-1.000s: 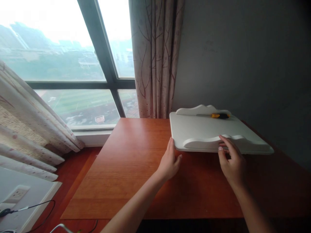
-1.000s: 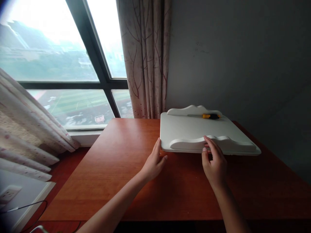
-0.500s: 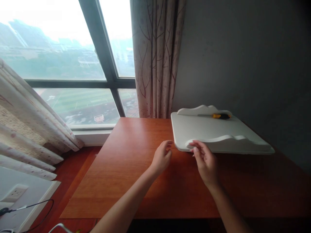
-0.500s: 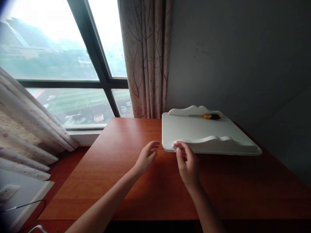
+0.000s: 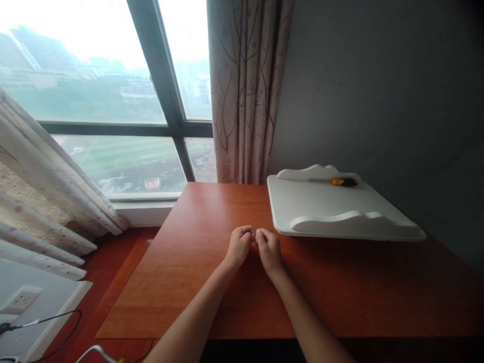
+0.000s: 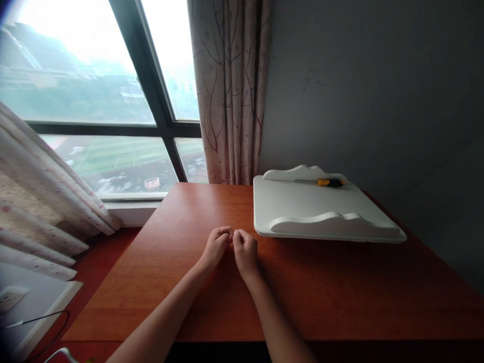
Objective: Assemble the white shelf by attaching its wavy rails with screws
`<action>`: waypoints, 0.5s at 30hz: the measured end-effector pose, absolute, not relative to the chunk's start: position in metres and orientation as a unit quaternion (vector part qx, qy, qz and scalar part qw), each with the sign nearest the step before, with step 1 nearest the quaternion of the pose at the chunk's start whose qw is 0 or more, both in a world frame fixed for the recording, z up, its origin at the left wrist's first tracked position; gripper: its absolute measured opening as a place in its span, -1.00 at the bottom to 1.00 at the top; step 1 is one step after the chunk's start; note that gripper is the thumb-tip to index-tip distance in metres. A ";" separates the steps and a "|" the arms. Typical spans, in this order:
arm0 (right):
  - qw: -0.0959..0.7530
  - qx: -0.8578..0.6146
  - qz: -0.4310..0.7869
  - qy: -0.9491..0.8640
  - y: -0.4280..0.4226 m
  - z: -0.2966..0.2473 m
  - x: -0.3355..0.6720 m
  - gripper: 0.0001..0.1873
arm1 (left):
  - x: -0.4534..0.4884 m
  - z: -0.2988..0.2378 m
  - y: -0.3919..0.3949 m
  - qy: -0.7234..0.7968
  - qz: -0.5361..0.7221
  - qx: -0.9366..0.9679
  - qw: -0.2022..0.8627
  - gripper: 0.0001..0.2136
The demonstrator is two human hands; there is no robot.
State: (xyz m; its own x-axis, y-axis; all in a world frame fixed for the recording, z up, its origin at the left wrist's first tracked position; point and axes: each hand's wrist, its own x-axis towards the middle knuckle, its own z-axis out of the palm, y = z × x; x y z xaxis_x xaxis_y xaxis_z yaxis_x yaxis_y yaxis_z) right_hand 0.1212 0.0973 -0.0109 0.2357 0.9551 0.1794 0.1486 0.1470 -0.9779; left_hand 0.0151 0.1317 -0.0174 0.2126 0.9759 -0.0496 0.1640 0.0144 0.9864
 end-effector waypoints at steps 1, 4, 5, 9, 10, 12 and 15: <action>0.561 -0.550 0.349 -0.511 0.096 -0.012 0.122 -0.56 | 0.014 -0.019 0.132 0.493 0.386 0.582 0.519 -0.67; 0.552 -0.556 0.327 -0.527 0.093 -0.013 0.124 -0.57 | 0.013 -0.021 0.130 0.502 0.371 0.583 0.521 -0.65; 0.550 -0.558 0.322 -0.531 0.092 -0.014 0.124 -0.57 | 0.012 -0.022 0.129 0.504 0.368 0.583 0.521 -0.65; 0.542 -0.560 0.306 -0.546 0.090 -0.014 0.124 -0.57 | 0.012 -0.022 0.127 0.509 0.361 0.584 0.520 -0.64; 0.540 -0.559 0.304 -0.550 0.090 -0.014 0.124 -0.58 | 0.011 -0.022 0.127 0.509 0.359 0.584 0.520 -0.64; 0.537 -0.557 0.300 -0.559 0.090 -0.014 0.125 -0.57 | 0.011 -0.022 0.129 0.511 0.357 0.584 0.520 -0.64; 0.534 -0.553 0.294 -0.569 0.091 -0.014 0.125 -0.57 | 0.011 -0.022 0.131 0.512 0.353 0.584 0.521 -0.64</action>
